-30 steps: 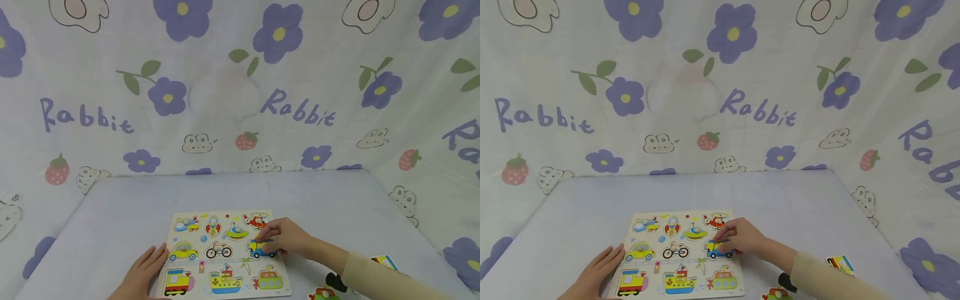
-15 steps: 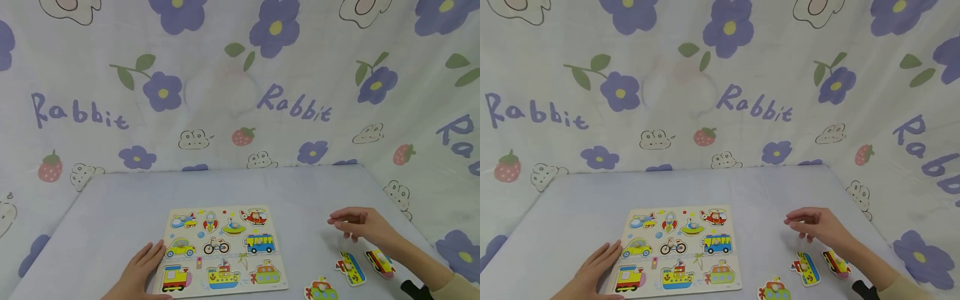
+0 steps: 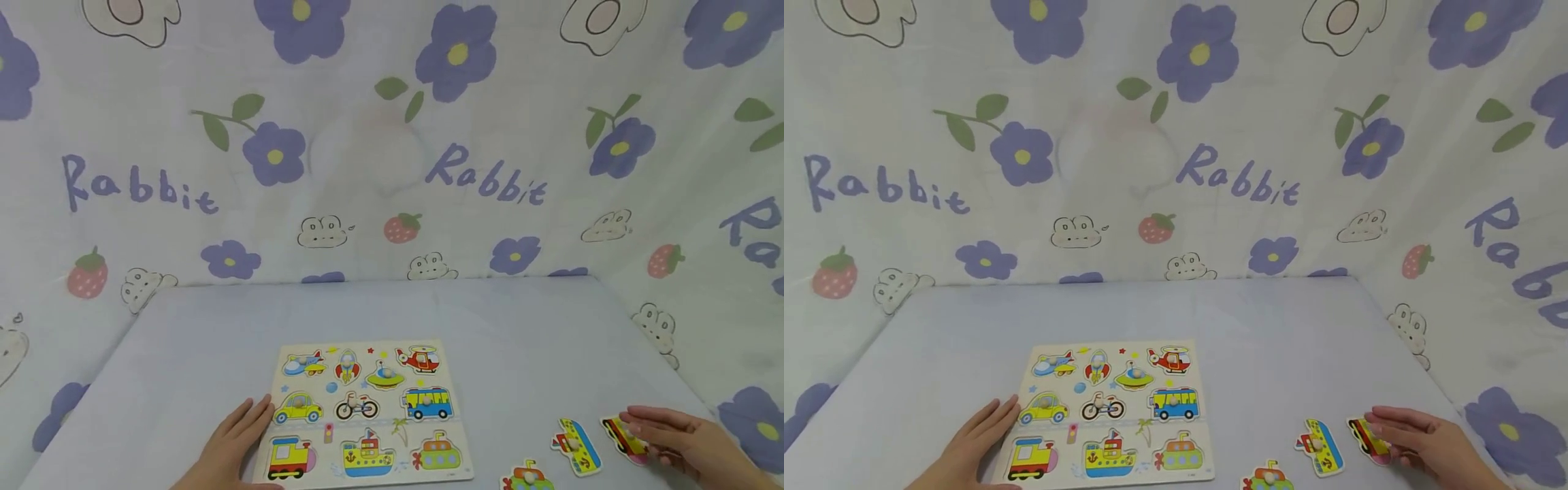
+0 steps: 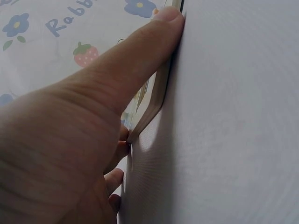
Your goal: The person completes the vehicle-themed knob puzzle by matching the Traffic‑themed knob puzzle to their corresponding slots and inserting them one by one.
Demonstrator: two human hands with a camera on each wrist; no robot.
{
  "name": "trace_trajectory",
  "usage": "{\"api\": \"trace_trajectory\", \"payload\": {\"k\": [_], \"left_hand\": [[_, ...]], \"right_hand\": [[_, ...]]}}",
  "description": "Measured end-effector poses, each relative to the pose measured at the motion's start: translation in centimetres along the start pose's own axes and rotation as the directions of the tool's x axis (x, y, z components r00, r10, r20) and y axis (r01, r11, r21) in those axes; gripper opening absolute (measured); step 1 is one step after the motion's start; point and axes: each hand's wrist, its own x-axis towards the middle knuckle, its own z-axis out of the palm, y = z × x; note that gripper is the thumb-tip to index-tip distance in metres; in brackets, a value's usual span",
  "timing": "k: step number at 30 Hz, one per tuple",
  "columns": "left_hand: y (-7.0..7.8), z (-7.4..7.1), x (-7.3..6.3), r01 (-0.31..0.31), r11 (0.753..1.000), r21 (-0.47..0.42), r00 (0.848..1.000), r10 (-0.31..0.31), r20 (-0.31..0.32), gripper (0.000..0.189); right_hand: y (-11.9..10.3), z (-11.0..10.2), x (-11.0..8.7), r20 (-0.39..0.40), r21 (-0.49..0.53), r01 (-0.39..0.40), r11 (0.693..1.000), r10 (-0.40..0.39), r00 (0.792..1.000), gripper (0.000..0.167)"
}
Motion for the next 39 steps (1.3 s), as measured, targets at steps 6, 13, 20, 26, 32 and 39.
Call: {"api": "trace_trajectory", "payload": {"k": [6,13,20,26,32,39], "left_hand": [[-0.3,-0.2,0.1,-0.029,1.000,-0.001,1.000,0.029,-0.007,0.117],[-0.8,0.4,-0.3,-0.073,0.996,0.046,0.996,0.076,-0.053,0.114],[-0.3,0.0,-0.1,-0.026,0.999,0.021,1.000,0.026,-0.012,0.113],[0.0,-0.3,0.0,0.039,0.999,-0.028,0.999,-0.037,0.038,0.116],[-0.1,-0.1,-0.1,0.014,1.000,0.004,1.000,-0.014,0.015,0.119],[-0.3,-0.1,-0.1,-0.013,1.000,0.016,1.000,0.013,-0.009,0.118]], "right_hand": [[1.5,0.4,0.6,-0.137,0.049,-0.092,0.995,0.098,0.986,0.055],[2.6,0.3,1.3,-0.218,0.025,-0.103,0.994,0.106,0.970,0.060],[3.0,0.3,1.9,-0.245,0.020,-0.076,0.997,0.079,0.966,0.053],[3.0,0.1,2.6,-0.237,0.001,-0.073,0.997,0.071,0.969,0.053],[3.1,-0.4,2.8,-0.203,-0.036,-0.080,0.996,0.071,0.977,0.054],[3.1,-0.4,3.2,-0.227,-0.057,-0.094,0.994,0.079,0.971,0.070]]}}
